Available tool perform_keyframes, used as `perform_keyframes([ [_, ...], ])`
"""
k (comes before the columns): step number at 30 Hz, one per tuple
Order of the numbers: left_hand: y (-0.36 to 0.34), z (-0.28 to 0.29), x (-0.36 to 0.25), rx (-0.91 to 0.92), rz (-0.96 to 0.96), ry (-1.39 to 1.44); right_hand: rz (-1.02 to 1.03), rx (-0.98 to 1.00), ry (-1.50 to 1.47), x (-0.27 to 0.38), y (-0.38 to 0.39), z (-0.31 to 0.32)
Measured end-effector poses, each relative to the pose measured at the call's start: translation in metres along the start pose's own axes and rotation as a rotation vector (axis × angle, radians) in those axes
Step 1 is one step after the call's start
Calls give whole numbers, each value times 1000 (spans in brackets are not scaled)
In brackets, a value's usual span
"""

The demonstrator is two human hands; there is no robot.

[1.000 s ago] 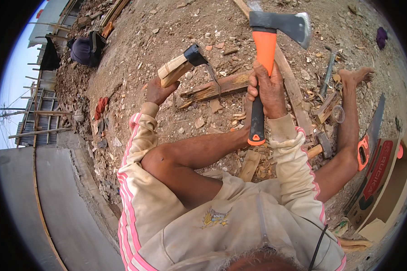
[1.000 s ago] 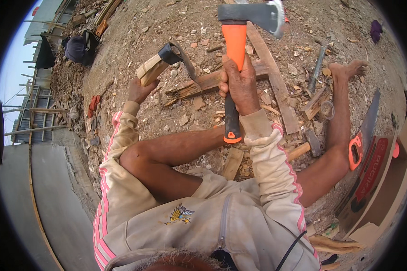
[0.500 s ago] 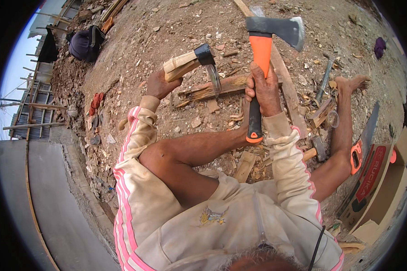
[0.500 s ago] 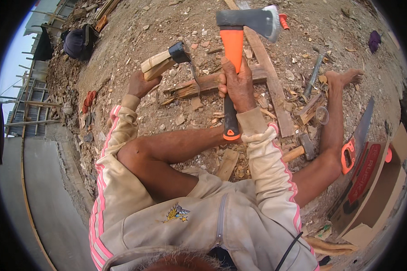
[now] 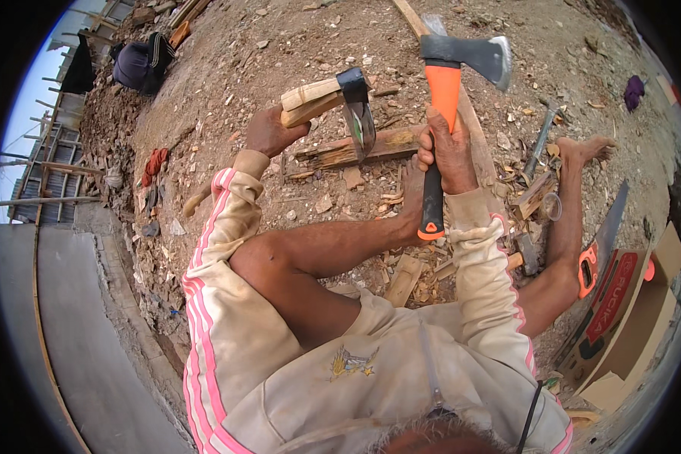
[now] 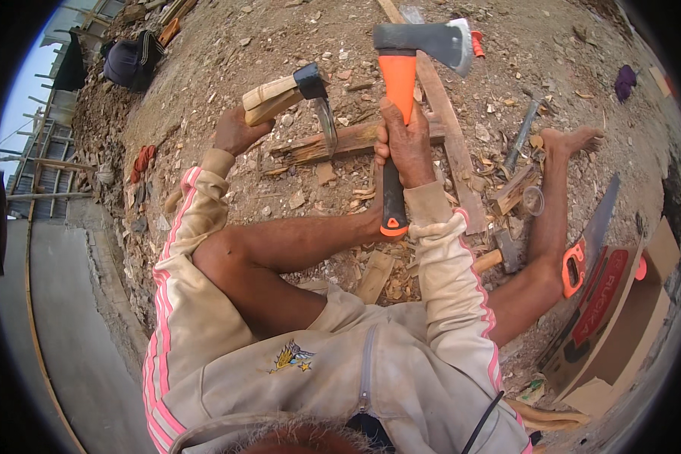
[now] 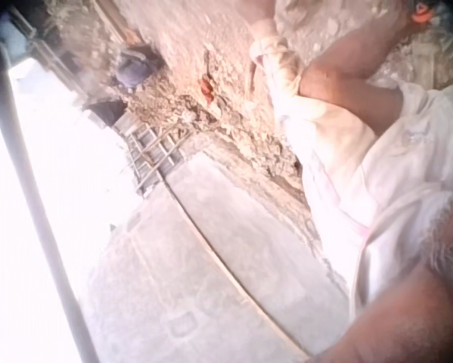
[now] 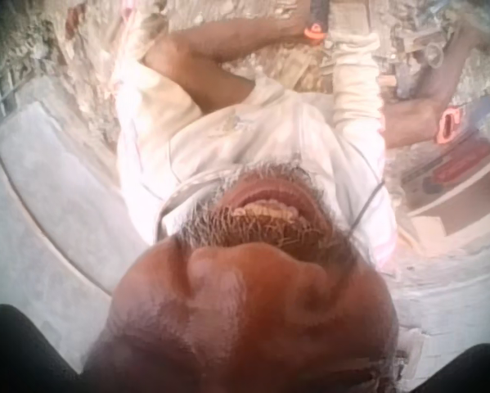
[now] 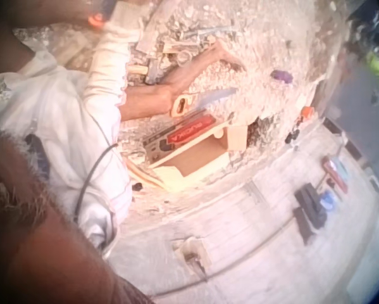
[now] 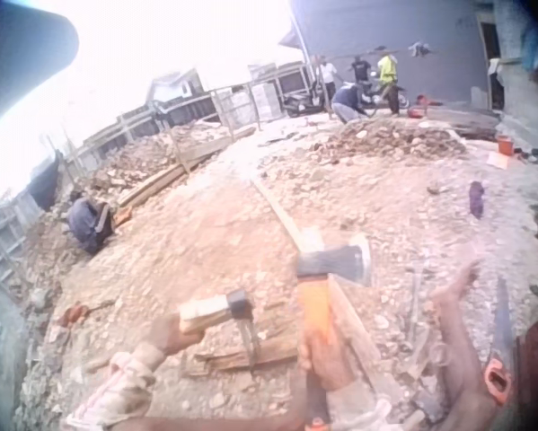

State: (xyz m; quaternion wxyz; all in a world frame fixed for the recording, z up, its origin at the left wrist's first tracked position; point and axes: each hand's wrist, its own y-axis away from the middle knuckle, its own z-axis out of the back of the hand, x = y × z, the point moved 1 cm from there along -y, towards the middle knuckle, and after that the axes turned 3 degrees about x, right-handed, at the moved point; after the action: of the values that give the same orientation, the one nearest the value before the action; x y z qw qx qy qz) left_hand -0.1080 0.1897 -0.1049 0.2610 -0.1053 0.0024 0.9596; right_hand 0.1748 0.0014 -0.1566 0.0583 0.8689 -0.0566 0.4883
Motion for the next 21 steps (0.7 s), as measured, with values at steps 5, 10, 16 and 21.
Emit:
perform_keyframes([
  [5, 7, 2, 9, -31, -8, -1, -158, 121, 215, 11, 5, -13],
  [10, 0, 6, 9, 2, 14, -56, 140, -172, -151, 38, 18, 6],
  [16, 0, 16, -1, 4, -27, -18, -103, -75, 95, 6, 18, -9],
  [21, -3, 23, -19, 30, 9, -42, -50, 23, 173, 9, 15, -7],
])
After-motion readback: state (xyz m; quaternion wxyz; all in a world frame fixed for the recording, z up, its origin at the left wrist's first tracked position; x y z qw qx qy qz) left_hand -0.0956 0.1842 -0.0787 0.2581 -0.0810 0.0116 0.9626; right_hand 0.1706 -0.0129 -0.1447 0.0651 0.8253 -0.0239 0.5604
